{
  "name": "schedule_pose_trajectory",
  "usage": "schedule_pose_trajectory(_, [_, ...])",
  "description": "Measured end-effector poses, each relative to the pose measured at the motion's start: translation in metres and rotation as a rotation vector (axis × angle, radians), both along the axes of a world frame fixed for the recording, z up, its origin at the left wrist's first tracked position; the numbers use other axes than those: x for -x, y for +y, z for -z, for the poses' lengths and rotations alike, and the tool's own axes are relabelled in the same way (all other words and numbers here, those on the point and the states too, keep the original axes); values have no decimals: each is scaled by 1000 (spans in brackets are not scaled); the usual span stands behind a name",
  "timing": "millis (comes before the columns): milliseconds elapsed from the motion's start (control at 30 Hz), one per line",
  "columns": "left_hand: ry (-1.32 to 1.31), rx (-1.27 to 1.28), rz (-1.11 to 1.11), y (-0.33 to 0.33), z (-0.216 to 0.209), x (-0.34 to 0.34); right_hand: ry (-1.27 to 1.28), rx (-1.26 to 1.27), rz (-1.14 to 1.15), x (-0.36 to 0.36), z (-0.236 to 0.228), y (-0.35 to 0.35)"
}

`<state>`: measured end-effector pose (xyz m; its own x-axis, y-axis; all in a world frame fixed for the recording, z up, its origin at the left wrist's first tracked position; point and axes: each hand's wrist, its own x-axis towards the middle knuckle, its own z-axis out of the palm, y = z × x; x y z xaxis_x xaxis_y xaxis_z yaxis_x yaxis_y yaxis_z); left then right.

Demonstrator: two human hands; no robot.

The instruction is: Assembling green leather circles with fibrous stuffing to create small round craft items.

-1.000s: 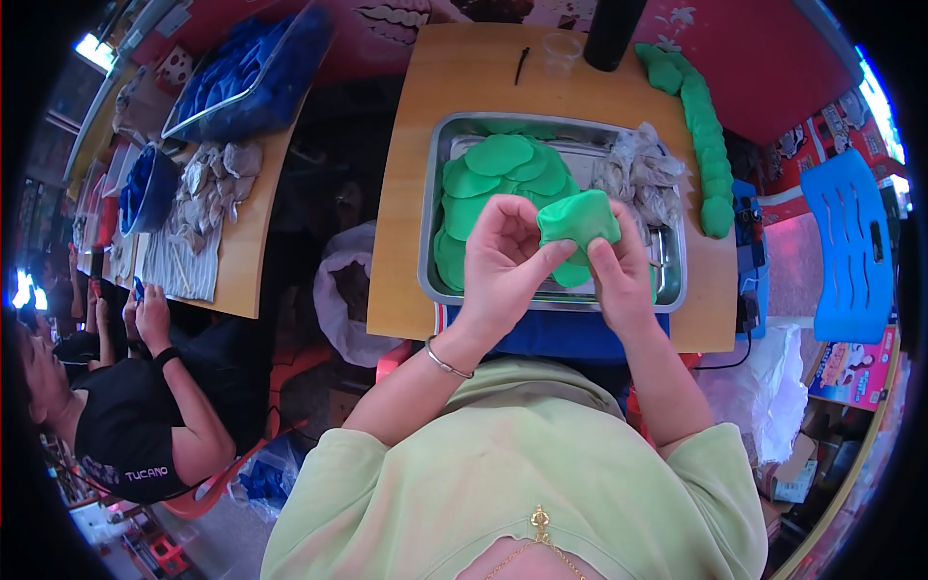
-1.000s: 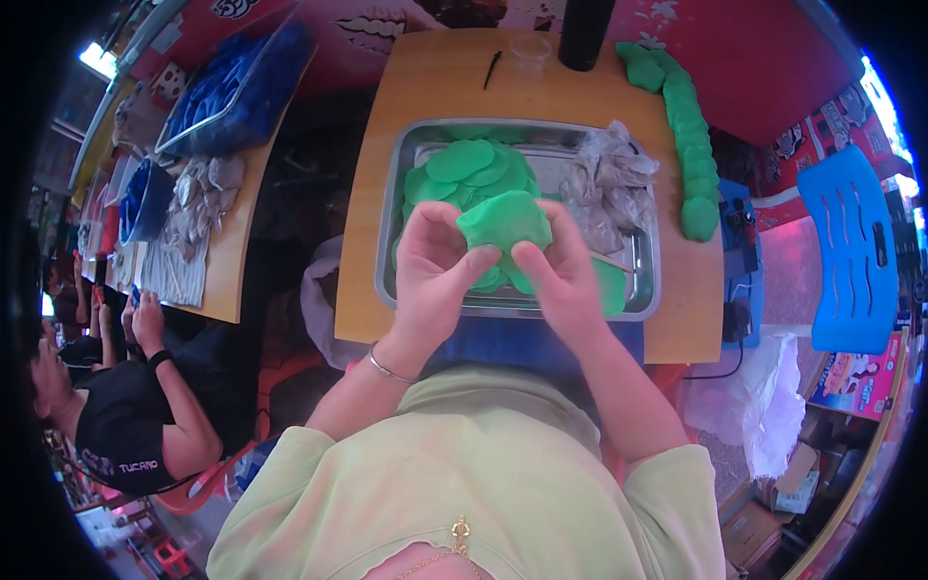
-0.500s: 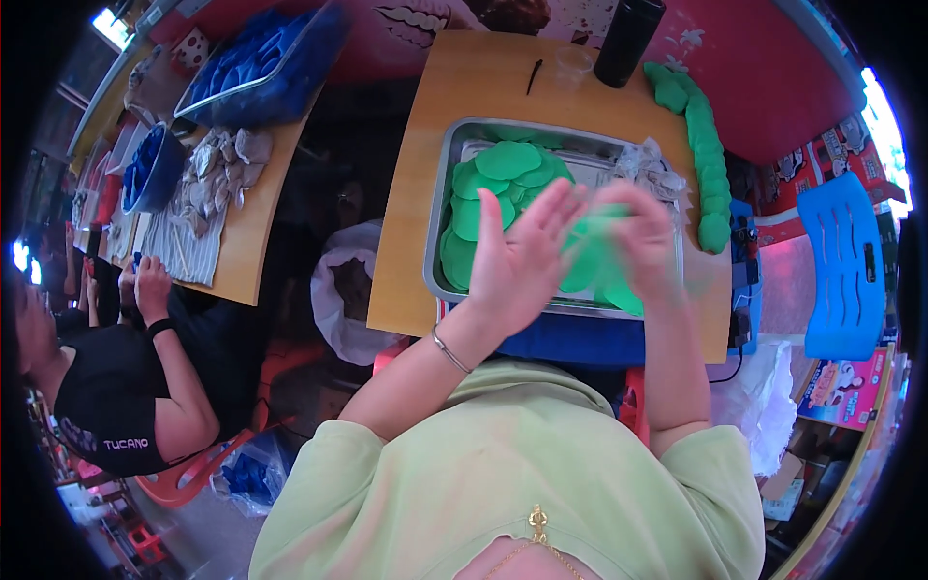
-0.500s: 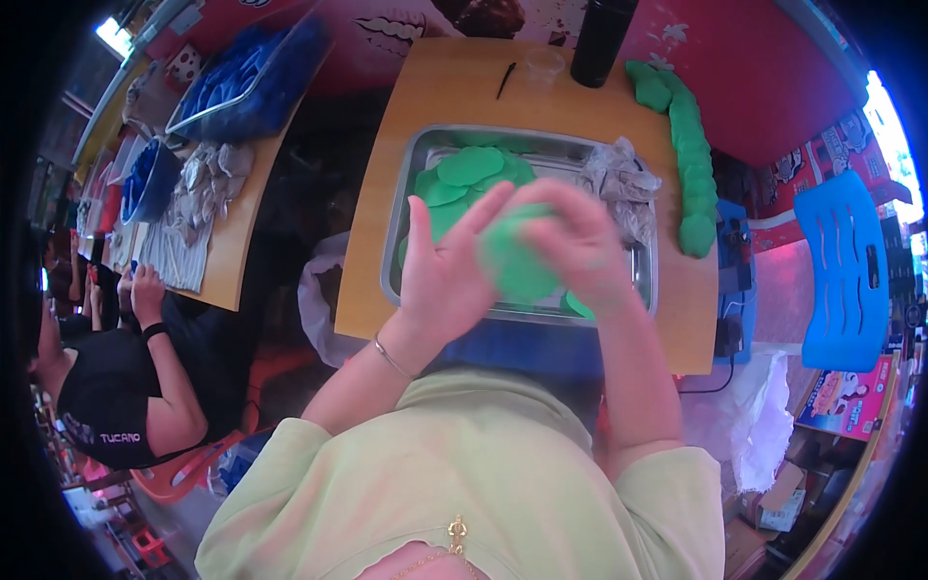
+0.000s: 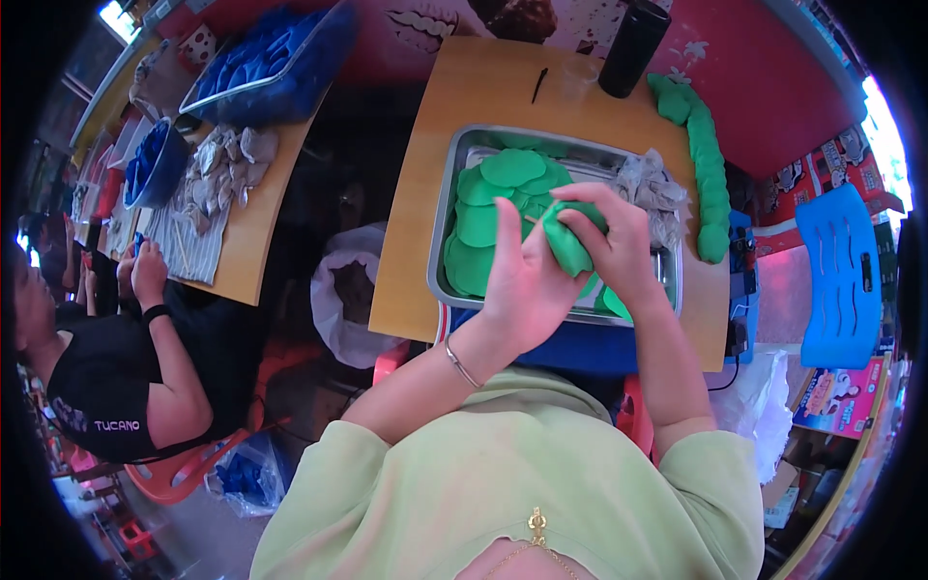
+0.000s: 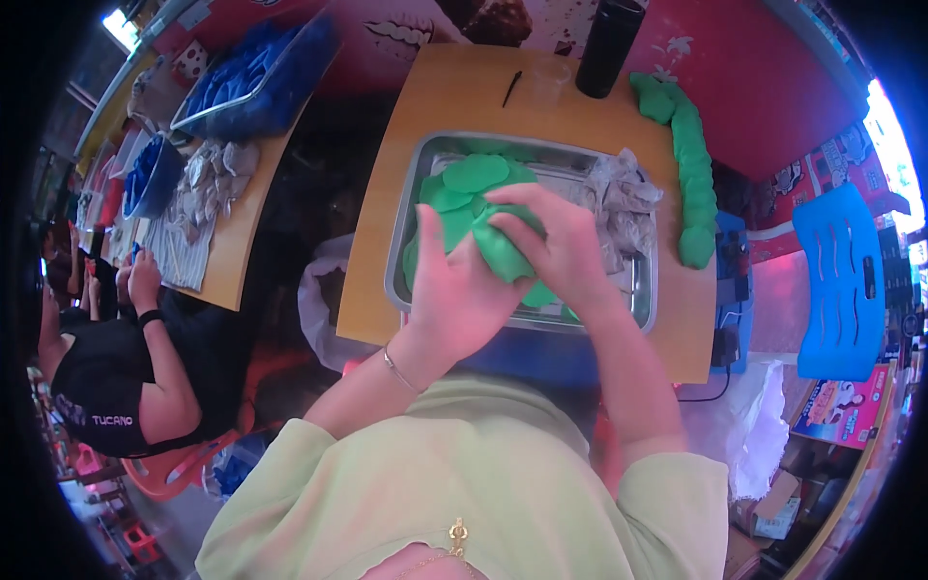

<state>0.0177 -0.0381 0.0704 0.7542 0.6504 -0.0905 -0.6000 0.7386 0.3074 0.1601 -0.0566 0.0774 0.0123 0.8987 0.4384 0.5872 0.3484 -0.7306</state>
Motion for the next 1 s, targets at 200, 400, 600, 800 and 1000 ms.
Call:
schedule_pose_trajectory(200, [157,-410,-94,-4,23,3,180,-121,151,5,7,-8])
schedule_pose_trajectory(400, [412,-614,-356,8,32,8,122,-171,94,1,9,-9])
schedule_pose_trajectory(600, [392,-582,-257,10,20,12,257,-172,-51,3,15,-15])
schedule_pose_trajectory(800, [339,-956,-433,3,16,17,416,-54,58,5,20,-23])
schedule_pose_trajectory(1000, [257,-768,-404,2,20,8,233,-248,197,13,17,-21])
